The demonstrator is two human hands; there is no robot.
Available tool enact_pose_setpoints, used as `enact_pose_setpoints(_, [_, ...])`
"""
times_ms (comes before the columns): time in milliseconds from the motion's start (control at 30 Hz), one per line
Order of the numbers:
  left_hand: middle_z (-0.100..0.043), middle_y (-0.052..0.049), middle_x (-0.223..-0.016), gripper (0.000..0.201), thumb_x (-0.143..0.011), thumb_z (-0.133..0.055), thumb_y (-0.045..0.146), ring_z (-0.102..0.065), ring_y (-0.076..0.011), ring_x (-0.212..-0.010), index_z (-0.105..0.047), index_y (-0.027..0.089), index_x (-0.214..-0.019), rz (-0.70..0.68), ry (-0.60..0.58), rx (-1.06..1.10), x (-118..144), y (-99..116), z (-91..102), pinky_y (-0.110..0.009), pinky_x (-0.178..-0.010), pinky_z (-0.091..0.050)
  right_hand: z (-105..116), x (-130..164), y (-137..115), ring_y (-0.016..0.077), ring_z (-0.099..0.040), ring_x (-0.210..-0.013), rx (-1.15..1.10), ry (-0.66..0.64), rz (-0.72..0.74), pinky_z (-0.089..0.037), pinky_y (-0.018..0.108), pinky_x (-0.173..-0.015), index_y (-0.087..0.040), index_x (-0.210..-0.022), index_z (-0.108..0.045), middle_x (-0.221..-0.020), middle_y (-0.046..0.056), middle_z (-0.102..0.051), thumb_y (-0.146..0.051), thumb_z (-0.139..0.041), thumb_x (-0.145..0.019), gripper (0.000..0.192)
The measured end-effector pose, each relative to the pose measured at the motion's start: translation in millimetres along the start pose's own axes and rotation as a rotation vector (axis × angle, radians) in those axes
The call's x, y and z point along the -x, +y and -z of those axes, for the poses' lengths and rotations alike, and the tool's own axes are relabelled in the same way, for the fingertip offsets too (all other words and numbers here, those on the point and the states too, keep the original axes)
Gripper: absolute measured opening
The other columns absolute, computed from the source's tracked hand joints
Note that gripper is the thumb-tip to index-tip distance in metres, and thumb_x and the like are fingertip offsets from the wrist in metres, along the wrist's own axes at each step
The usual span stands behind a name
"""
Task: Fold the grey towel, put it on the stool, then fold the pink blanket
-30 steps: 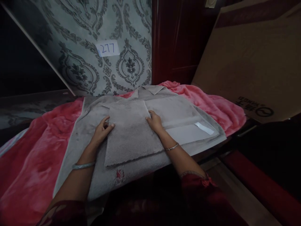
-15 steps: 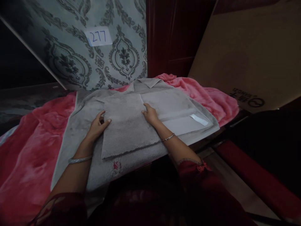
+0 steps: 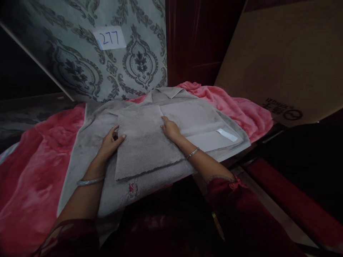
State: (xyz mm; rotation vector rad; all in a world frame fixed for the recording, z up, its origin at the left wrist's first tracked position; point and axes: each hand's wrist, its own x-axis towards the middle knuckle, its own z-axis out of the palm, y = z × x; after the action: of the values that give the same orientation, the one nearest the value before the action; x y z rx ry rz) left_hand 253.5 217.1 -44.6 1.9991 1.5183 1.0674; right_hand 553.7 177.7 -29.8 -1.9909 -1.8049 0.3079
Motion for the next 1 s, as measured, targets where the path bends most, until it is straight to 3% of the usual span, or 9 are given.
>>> enact_pose_setpoints(133, [-0.065,-0.003,-0.088,0.074,-0.078,-0.066,0.045,-0.060,-0.0193,-0.073,-0.052,0.014,-0.144,0.052,-0.037,-0.071,1.6,2.2,2.3,-0.031,-0.070,-0.048,12.0,8.4,-14.0,0.0287,-0.064,-0.115,0.114,-0.045,-0.041,-0.049,0.038,-0.096,-0.017,-0.156,-0.036,-0.129,0.016,-0.066,-0.025,-0.048,-0.099,0.058])
enact_pose_setpoints(233, [-0.070,-0.011,-0.110,0.072,-0.080,-0.064,0.044,-0.067,-0.0262,-0.095,-0.053,0.014,-0.144,0.070,-0.020,-0.090,4.2,4.4,2.6,-0.038,-0.086,-0.053,17.4,9.4,-34.1,0.0315,-0.059,-0.121,0.198,-0.007,0.037,-0.048,0.041,-0.098,-0.017,-0.156,-0.036,-0.137,0.020,-0.060,-0.029,-0.053,-0.098,0.061])
enact_pose_setpoints(333, [-0.066,-0.014,-0.132,0.070,-0.082,-0.063,0.044,-0.063,-0.0302,-0.120,-0.053,0.015,-0.145,0.038,-0.009,-0.075,6.1,5.2,2.5,-0.042,-0.100,-0.051,14.7,0.5,-59.9,0.0340,-0.041,-0.141,0.275,0.046,0.216,-0.038,0.048,-0.111,-0.020,-0.158,-0.036,-0.157,0.018,-0.042,-0.038,-0.053,-0.099,0.063])
enact_pose_setpoints(433, [-0.062,-0.013,-0.142,0.068,-0.083,-0.062,0.042,-0.059,-0.0299,-0.130,-0.052,0.016,-0.145,0.007,-0.014,-0.073,6.3,3.0,2.2,-0.044,-0.109,-0.047,4.5,-18.0,-77.7,0.0343,-0.024,-0.152,0.276,0.028,0.326,-0.025,0.054,-0.119,-0.023,-0.160,-0.033,-0.166,0.014,-0.026,-0.045,-0.050,-0.101,0.065])
enact_pose_setpoints(600, [-0.059,-0.011,-0.146,0.065,-0.083,-0.062,0.038,-0.056,-0.0274,-0.134,-0.053,0.018,-0.144,-0.024,-0.024,-0.089,6.3,-5.1,0.3,-0.042,-0.112,-0.044,-21.5,-46.4,-66.8,0.0324,-0.019,-0.154,0.251,-0.076,0.368,-0.019,0.057,-0.121,-0.027,-0.160,-0.034,-0.168,0.008,-0.025,-0.052,-0.040,-0.104,0.062])
enact_pose_setpoints(733, [-0.065,-0.015,-0.135,0.064,-0.083,-0.062,0.036,-0.061,-0.0283,-0.126,-0.054,0.013,-0.143,-0.021,-0.021,-0.217,7.7,-2.3,1.6,-0.043,-0.109,-0.048,-36.6,-50.8,-51.8,0.0331,-0.019,-0.154,0.235,-0.054,0.347,-0.017,0.058,-0.121,-0.027,-0.160,-0.034,-0.167,0.006,-0.026,-0.055,-0.037,-0.104,0.063])
enact_pose_setpoints(800, [-0.065,-0.017,-0.132,0.065,-0.083,-0.063,0.035,-0.061,-0.0302,-0.123,-0.053,0.011,-0.143,-0.033,0.017,-0.346,3.2,8.3,2.9,-0.045,-0.106,-0.050,-39.1,-49.9,-50.1,0.0326,-0.019,-0.154,0.230,-0.042,0.356,-0.017,0.057,-0.122,-0.027,-0.159,-0.035,-0.167,0.007,-0.026,-0.055,-0.036,-0.104,0.062])
enact_pose_setpoints(867, [-0.059,-0.019,-0.141,0.064,-0.085,-0.061,0.034,-0.056,-0.0321,-0.131,-0.052,0.012,-0.145,-0.097,0.044,-0.470,-8.4,25.0,2.0,-0.047,-0.109,-0.047,-39.7,-49.2,-50.5,0.0328,-0.020,-0.154,0.228,-0.038,0.358,-0.016,0.057,-0.122,-0.026,-0.159,-0.036,-0.167,0.008,-0.027,-0.055,-0.036,-0.104,0.062])
enact_pose_setpoints(1000, [-0.041,-0.018,-0.160,0.060,-0.095,-0.050,0.032,-0.033,-0.0315,-0.151,-0.046,0.011,-0.150,-0.177,-0.066,-0.635,-44.7,59.5,-13.2,-0.050,-0.123,-0.029,-39.9,-49.0,-51.3,0.0337,-0.020,-0.154,0.226,-0.034,0.359,-0.016,0.058,-0.122,-0.027,-0.159,-0.036,-0.167,0.007,-0.026,-0.056,-0.035,-0.104,0.062])
